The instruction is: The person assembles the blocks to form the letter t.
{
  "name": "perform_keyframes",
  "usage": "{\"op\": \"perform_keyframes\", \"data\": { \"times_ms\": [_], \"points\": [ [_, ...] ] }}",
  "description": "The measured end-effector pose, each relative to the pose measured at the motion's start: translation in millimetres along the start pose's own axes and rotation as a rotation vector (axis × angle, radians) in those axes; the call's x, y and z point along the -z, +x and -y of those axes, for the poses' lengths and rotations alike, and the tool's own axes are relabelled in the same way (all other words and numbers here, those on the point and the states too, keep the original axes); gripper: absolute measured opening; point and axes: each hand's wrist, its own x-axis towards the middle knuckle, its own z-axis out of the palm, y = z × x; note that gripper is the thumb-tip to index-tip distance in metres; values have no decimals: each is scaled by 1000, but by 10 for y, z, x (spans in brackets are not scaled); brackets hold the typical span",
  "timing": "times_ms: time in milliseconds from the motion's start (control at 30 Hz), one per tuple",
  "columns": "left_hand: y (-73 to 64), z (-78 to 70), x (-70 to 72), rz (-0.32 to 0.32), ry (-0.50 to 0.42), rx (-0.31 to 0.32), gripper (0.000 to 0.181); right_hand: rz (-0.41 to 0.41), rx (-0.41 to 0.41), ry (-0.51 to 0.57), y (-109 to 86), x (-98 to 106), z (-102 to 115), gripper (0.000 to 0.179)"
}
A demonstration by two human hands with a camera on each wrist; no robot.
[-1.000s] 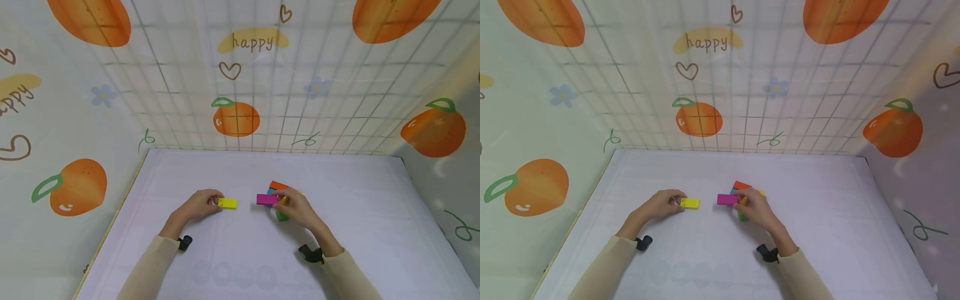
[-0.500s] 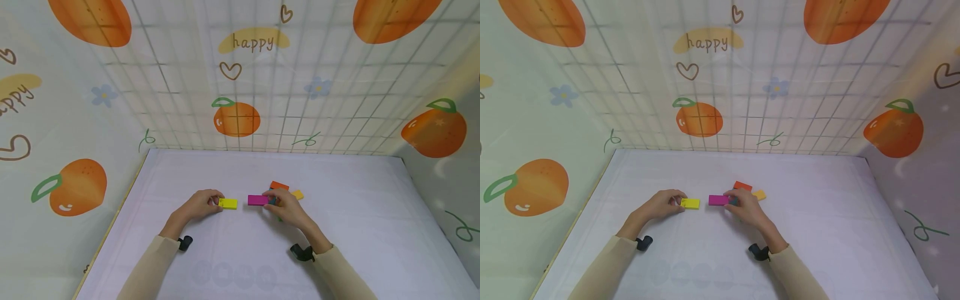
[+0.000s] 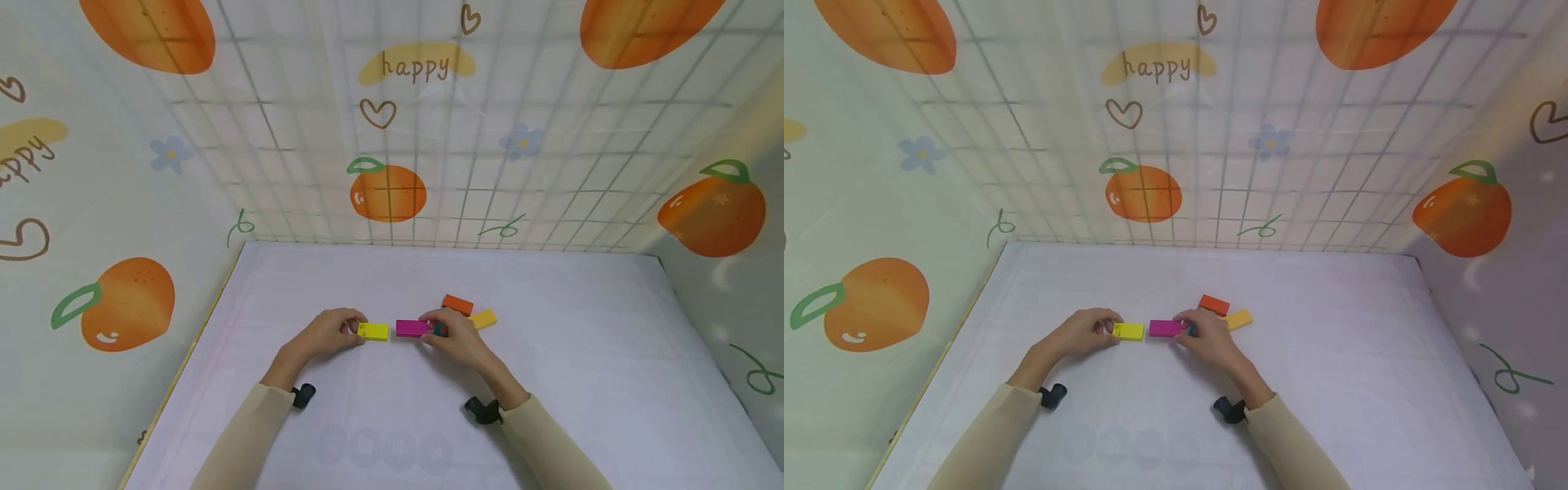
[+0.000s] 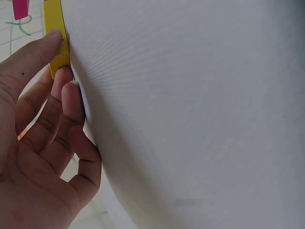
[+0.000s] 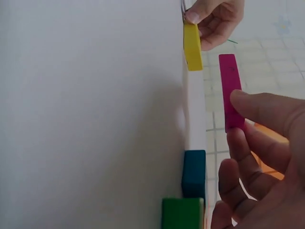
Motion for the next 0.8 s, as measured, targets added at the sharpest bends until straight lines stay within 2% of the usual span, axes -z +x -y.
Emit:
{"op": "perform_keyframes", "data": {
  "times_ms": [233,500,800],
  "points": [
    [-2,-11,12,4,1,-5,34,10,-15,-50,66,-89,-20,32],
    [-2,-23,16,7,-6,2,34,17,-86,-117,124,-144,3,31],
    [0,-12,13,5,-14,10,33,24,-91,-199,154,-196,11,28]
  ]
}}
